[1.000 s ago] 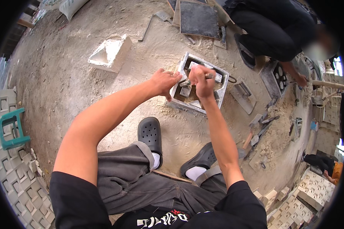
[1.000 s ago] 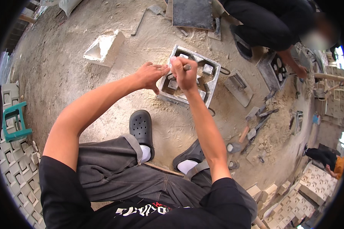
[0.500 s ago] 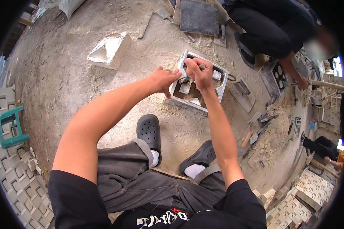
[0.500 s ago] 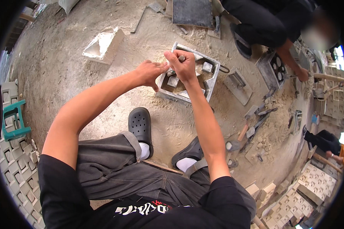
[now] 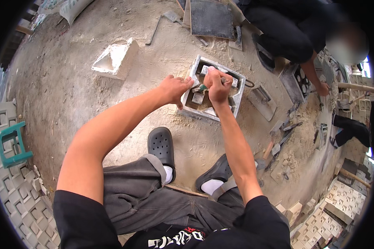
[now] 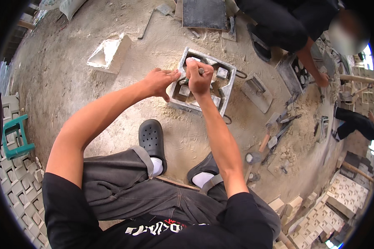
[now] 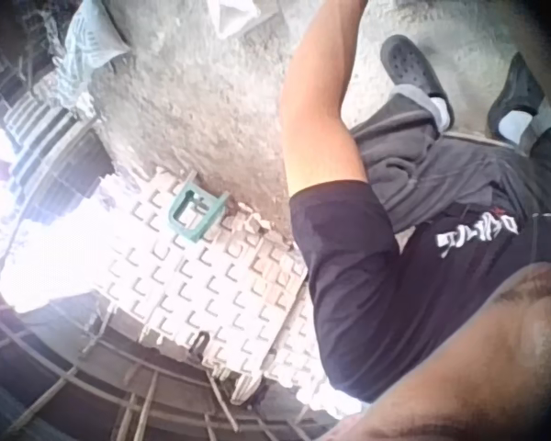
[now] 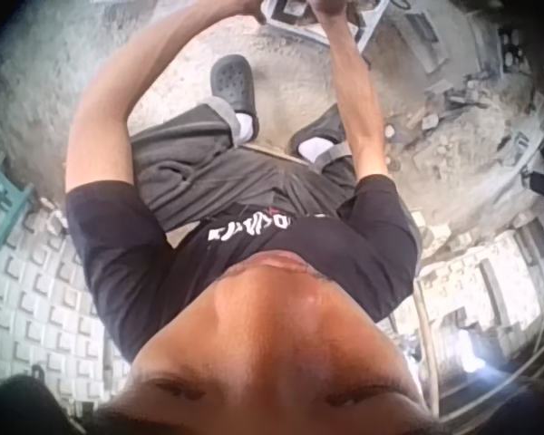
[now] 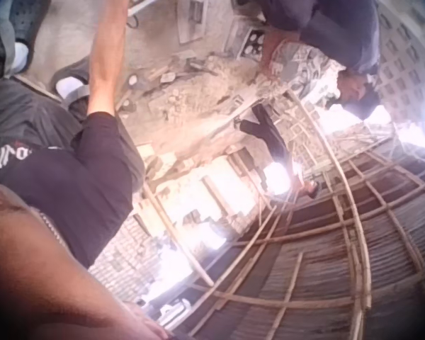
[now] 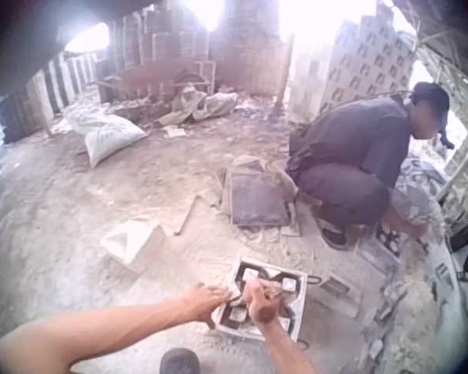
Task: The person carves excess material from a star-shaped pattern in a concrete mold using a small hand tool.
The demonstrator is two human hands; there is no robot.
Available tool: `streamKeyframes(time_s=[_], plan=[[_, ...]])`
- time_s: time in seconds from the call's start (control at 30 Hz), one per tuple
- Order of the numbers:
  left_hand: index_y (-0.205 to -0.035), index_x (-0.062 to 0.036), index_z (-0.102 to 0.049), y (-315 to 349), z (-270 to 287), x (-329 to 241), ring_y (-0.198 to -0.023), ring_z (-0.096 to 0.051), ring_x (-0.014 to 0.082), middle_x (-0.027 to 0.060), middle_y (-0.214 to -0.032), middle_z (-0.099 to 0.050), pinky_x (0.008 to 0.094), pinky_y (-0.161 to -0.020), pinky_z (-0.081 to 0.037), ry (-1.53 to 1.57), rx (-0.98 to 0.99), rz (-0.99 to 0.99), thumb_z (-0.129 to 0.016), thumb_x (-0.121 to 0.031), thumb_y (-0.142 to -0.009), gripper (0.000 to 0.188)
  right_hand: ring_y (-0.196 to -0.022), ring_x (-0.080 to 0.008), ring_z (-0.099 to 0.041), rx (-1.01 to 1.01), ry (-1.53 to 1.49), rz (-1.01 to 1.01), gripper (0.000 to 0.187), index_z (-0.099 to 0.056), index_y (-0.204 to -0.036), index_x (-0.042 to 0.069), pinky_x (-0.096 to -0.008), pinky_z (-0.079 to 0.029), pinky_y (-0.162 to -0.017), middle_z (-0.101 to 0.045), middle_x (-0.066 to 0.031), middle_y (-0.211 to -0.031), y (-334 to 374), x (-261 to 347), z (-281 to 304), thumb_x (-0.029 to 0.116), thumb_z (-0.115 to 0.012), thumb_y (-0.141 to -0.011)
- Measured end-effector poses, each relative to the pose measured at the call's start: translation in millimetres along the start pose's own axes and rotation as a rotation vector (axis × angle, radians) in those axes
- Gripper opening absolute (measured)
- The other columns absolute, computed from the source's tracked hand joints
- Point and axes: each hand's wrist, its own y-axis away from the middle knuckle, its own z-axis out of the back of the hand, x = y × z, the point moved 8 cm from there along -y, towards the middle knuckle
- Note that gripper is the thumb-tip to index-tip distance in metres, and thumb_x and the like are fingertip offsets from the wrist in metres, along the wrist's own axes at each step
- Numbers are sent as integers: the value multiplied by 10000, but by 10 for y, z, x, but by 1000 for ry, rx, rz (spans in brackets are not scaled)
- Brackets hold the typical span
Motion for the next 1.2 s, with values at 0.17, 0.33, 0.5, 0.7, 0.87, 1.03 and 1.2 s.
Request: streamKeyframes(time_s=[0.17, 0.33, 0.5, 0.7, 0.87, 1.03, 1.2], plan=[[-1421, -87, -304, 47, -5, 60, -1295, -421, 229, 114, -1457, -369, 404, -1004, -359, -7, -1, 12, -845, -426, -516, 1107, -431, -47, -321, 71, -79, 103, 438, -404, -493, 13, -257, -218, -407, -389, 25, -454, -52, 503, -189, 76, -507, -914], [-1429, -91, -280, -26, -29, 27, -1302, -412, 229, 107, -1451, -380, 401, -1004, -364, 31, 12, 10, -852, -416, -508, 1131, -426, -48, -332, 5, 22, -19, 430, -438, -491, 19, -253, -232, -414, -400, 34, -455, -12, -67, 33, 93, -522, -907], [-1421, -83, -288, 76, 1, 70, -1306, -407, 229, 99, -1469, -352, 408, -1023, -354, -4, -10, 10, -853, -403, -513, 1116, -423, -37, -327, 89, -6, 80, 440, -439, -489, 21, -248, -235, -409, -411, 36, -452, -182, 474, -273, 101, -516, -915], [-1399, -65, -330, 14, -21, -36, -1307, -406, 243, 118, -1432, -399, 422, -1029, -355, 8, -38, -33, -848, -415, -524, 1075, -440, -51, -336, -4, 87, 5, 432, -419, -498, 32, -269, -253, -417, -384, 42, -460, -37, -71, 40, 125, -525, -906], [-1258, -26, -484, -61, 415, -194, -1148, -535, 331, 192, -1255, -543, 443, -981, -409, 145, 25, 15, -765, -578, -600, 904, -564, -70, -434, 126, 379, -5, 458, -529, -676, 23, -249, -346, -517, -490, 32, -594, -143, -73, 38, 410, -599, -910], [-1075, -14, -593, -294, 961, -311, -841, -643, 172, 132, -906, -670, 306, -748, -506, 821, -483, -151, -660, -438, -828, 495, -1101, -288, -539, 64, 419, 42, 691, -588, -1133, 38, -370, -397, -972, -570, -168, -1165, 0, 335, 532, 651, -368, -902], [-623, -92, -505, -497, 948, -586, -529, -324, 32, -72, -567, -376, 243, -469, -232, 1211, -572, -92, -560, -391, -926, 429, -1225, -370, -428, -324, 1247, -94, 579, -475, -1270, -17, -412, -319, -1050, -464, -226, -1310, 517, -54, 1385, 458, -432, -943]])
